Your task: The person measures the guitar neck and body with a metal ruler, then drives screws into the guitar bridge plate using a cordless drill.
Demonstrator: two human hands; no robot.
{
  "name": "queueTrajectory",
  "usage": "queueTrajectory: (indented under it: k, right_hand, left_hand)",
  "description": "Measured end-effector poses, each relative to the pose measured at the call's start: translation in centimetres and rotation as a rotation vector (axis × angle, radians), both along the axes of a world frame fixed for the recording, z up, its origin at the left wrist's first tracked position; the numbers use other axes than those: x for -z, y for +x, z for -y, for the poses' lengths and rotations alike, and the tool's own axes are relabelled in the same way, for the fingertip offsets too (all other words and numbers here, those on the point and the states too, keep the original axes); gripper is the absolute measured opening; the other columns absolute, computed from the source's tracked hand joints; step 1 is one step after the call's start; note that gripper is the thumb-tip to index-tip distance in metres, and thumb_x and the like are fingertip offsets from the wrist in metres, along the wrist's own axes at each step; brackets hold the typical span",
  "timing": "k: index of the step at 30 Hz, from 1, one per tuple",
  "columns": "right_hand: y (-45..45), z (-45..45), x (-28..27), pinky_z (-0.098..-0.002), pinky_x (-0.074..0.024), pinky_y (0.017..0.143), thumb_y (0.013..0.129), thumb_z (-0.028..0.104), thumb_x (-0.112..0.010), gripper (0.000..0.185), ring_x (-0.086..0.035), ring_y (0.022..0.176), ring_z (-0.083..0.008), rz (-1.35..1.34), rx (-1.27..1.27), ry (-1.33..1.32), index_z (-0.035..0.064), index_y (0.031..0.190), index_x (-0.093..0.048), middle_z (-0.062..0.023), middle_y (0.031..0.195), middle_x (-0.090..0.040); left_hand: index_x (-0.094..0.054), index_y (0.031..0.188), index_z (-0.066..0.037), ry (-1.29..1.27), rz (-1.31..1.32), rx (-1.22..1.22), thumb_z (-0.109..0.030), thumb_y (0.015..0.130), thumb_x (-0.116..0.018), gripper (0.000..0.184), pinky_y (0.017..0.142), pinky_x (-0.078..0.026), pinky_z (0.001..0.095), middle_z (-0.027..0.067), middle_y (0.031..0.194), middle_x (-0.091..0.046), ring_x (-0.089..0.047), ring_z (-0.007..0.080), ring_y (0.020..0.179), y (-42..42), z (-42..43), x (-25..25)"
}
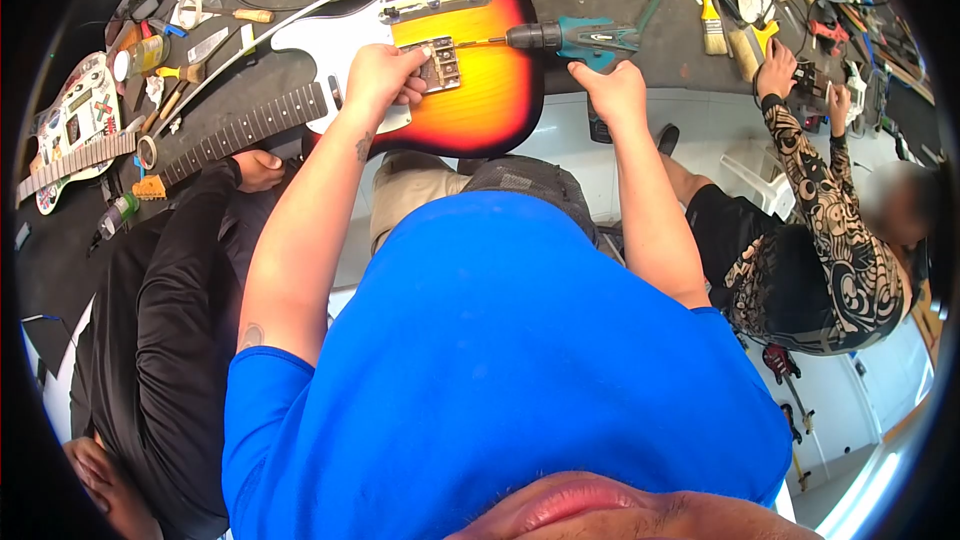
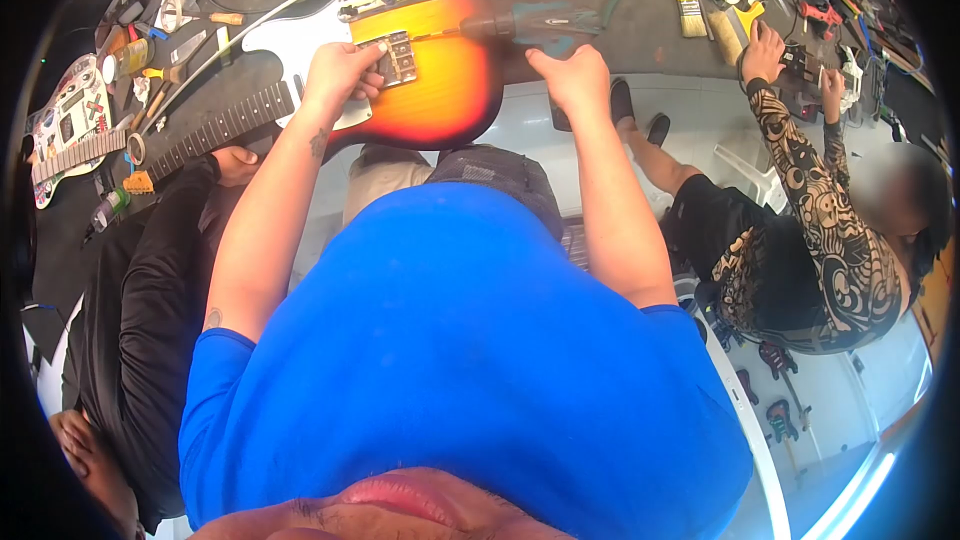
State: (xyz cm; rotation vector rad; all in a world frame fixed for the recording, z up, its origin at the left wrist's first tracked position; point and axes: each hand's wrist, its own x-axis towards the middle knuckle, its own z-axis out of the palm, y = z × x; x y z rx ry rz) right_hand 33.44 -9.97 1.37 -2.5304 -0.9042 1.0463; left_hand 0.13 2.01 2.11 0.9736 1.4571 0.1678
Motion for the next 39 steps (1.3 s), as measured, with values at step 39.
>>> queueTrajectory:
  k: [39]
  right_hand:
    - [-0.7, -0.1, -0.4, -0.0434, -0.0565, 0.074, 0.073, 0.047, -0.089, 0.064, -0.072, 0.08, -0.0299, 0.003, 0.016, 0.019, -0.0089, 0.091, -0.064, -0.0218, 0.084, -0.071]
  left_hand:
    - [-0.072, 0.084, 0.003, -0.014, -0.034, 0.013, -0.026, 0.096, -0.075, 0.032, 0.048, -0.052, 0.0259, 0.013, 0.071, -0.074, -0.07, 0.0157, 0.054, 0.2, -0.1, -0.2]
